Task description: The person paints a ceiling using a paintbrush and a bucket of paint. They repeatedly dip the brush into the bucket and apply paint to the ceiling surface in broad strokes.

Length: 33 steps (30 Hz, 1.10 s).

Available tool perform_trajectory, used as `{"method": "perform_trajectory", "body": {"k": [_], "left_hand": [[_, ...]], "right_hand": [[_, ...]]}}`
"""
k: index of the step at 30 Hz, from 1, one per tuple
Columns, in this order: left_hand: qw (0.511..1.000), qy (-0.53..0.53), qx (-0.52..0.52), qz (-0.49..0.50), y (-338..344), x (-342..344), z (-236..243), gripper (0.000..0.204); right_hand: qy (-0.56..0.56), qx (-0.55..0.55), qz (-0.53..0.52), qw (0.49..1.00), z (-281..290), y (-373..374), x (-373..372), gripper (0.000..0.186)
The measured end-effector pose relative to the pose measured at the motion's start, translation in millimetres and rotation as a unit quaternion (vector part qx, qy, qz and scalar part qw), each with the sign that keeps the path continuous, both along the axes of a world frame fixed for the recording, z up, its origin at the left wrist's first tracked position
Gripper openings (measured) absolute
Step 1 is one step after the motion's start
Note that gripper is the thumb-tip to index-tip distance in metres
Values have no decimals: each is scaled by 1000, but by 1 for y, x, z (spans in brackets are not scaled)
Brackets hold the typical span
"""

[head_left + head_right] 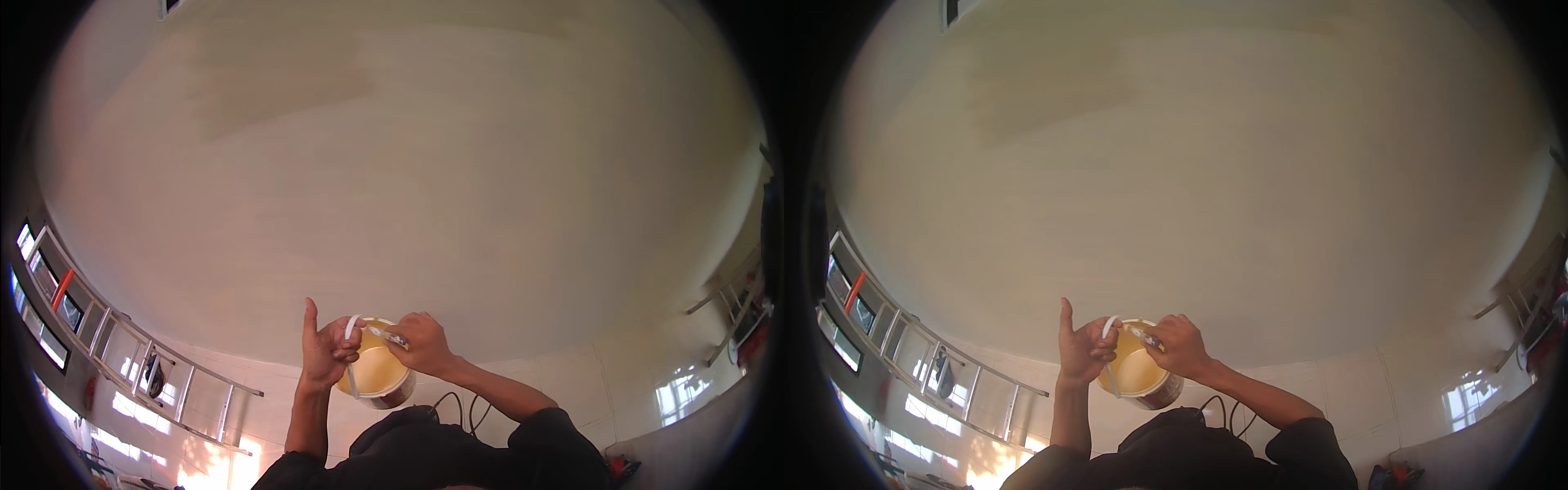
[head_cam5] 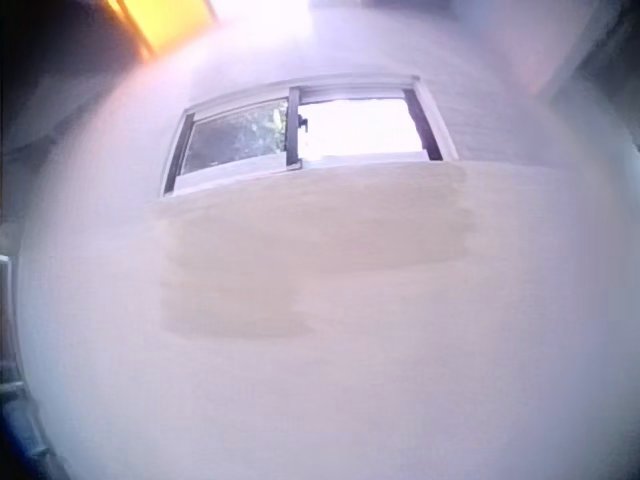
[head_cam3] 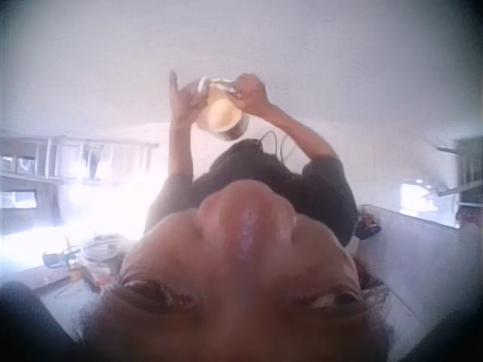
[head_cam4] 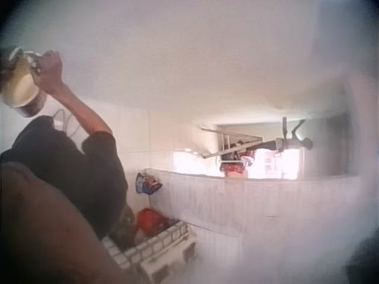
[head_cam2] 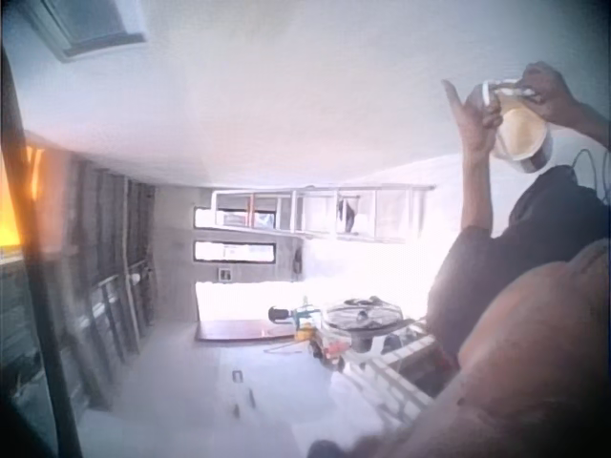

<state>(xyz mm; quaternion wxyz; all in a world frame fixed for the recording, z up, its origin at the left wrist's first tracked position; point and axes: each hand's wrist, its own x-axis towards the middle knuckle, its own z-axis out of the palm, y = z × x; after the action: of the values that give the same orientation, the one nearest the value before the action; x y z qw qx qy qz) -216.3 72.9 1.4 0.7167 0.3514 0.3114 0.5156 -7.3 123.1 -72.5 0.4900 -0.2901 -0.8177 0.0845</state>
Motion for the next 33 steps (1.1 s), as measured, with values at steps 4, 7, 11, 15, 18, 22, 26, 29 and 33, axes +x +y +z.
{"method": "perform_trajectory", "body": {"k": [4, 7, 11, 15, 18, 22, 26, 29, 33], "left_hand": [[1000, 8, -4, 8, 1, 2, -1, 104], [1000, 8, -2, 16, 0, 2, -1, 103], [1000, 11, -11, 18, -2, 3, -2, 102], [1000, 1, -14, 9, 1, 6, -2, 104], [1000, 1, -27, 14, -5, 0, -5, 105], [1000, -1, -24, -1, 5, -4, -8, 108], [999, -6, -36, -24, 7, -4, -13, 109], [999, -6, -28, -36, 7, -6, -16, 110], [999, 15, -19, -23, 5, -6, -16, 110]], "right_hand": [[43, -103, 16, 994, -1, -12, -1, 20], [55, -255, 89, 961, 4, -18, -4, 24], [53, -390, 133, 909, -16, -20, -10, 29], [80, -398, 119, 906, -8, -24, -9, 28], [28, -299, 44, 953, -1, -24, -11, 28], [-17, -99, 5, 995, -26, 4, -10, 20], [-25, 2, -13, 1000, -28, 9, -1, 18], [-30, -11, -10, 999, -21, 5, 4, 18], [-74, -150, -33, 985, -17, -2, 4, 23]]}}
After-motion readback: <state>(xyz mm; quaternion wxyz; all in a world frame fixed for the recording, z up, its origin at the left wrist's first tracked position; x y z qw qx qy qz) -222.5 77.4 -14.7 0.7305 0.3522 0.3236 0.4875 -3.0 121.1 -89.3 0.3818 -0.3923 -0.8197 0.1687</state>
